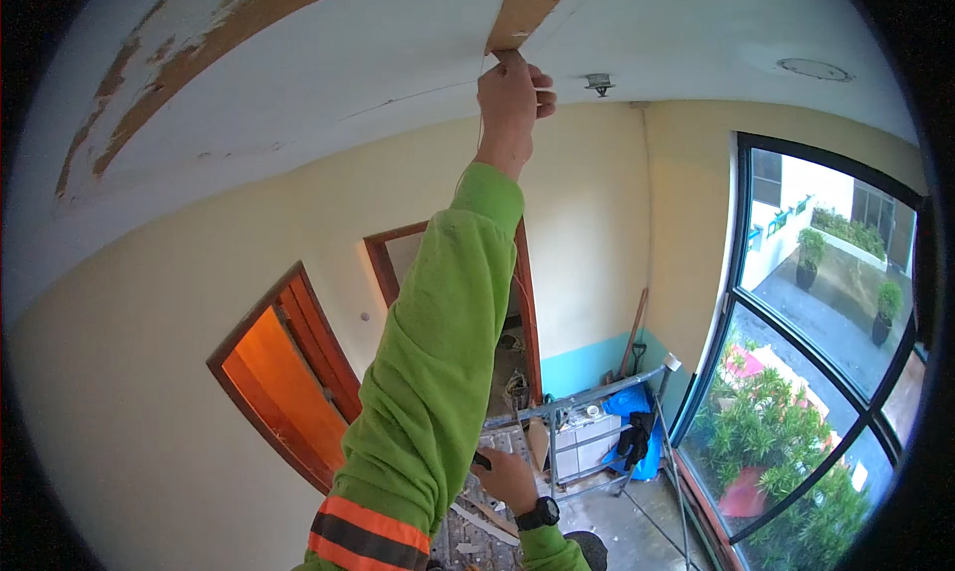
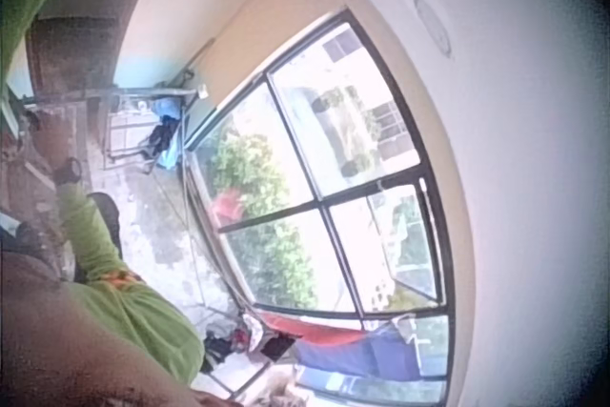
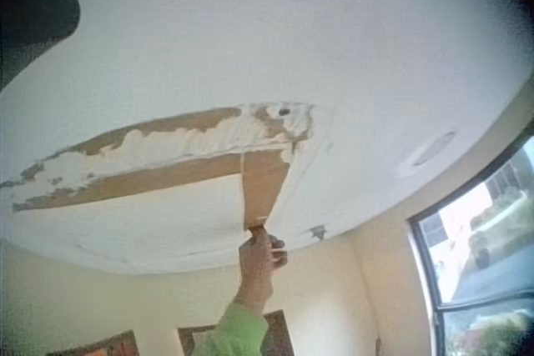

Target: The person scores tape on the ceiling with a utility knife, peels the tape away by hand, and scrapes the ceiling surface using a putty knife.

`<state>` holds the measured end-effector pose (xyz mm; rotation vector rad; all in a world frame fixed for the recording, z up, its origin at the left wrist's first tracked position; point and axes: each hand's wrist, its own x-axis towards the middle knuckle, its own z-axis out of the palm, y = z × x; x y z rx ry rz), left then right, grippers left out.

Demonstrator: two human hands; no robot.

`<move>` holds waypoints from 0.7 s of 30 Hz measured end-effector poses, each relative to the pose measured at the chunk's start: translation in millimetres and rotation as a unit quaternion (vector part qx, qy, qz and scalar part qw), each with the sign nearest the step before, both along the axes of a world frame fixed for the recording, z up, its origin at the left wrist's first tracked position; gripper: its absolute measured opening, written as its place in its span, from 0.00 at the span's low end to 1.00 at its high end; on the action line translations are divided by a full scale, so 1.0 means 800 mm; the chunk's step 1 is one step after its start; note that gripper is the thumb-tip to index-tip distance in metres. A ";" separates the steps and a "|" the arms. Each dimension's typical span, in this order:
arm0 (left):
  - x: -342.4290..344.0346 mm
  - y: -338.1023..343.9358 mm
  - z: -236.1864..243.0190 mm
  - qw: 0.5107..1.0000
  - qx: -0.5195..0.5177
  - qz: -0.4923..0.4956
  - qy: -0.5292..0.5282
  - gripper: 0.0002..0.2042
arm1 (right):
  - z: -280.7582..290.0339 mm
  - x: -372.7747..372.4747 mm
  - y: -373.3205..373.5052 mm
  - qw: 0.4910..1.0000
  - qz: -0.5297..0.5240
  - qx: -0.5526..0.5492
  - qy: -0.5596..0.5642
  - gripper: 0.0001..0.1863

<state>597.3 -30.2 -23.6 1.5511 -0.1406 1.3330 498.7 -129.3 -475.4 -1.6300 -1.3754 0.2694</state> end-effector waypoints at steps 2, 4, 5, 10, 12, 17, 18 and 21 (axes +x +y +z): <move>-0.001 0.002 -0.009 0.999 -0.031 0.006 0.024 0.17 | -0.004 0.001 0.001 1.000 0.000 -0.012 0.007 0.14; -0.004 0.006 -0.013 0.999 -0.028 0.016 0.017 0.16 | -0.005 0.002 0.004 1.000 0.000 -0.024 0.014 0.14; -0.004 0.006 -0.016 0.999 -0.027 0.025 0.011 0.15 | -0.006 0.003 0.004 0.999 -0.001 -0.035 0.007 0.14; -0.001 0.008 -0.033 0.997 -0.071 -0.015 -0.009 0.13 | -0.018 0.002 0.006 0.999 -0.023 0.002 -0.034 0.15; 0.001 0.013 -0.042 0.996 -0.083 -0.010 -0.011 0.12 | -0.012 0.001 0.004 0.999 -0.034 -0.018 -0.032 0.15; 0.005 0.018 -0.082 0.994 -0.111 -0.024 -0.012 0.11 | -0.019 0.007 0.005 0.999 -0.024 -0.012 -0.028 0.15; 0.004 0.019 -0.089 0.994 -0.110 -0.024 -0.013 0.11 | -0.019 0.008 0.005 0.999 -0.018 0.003 -0.033 0.15; 0.001 0.023 -0.106 0.990 -0.138 -0.010 0.001 0.11 | -0.007 0.004 -0.001 0.998 -0.030 -0.033 -0.040 0.15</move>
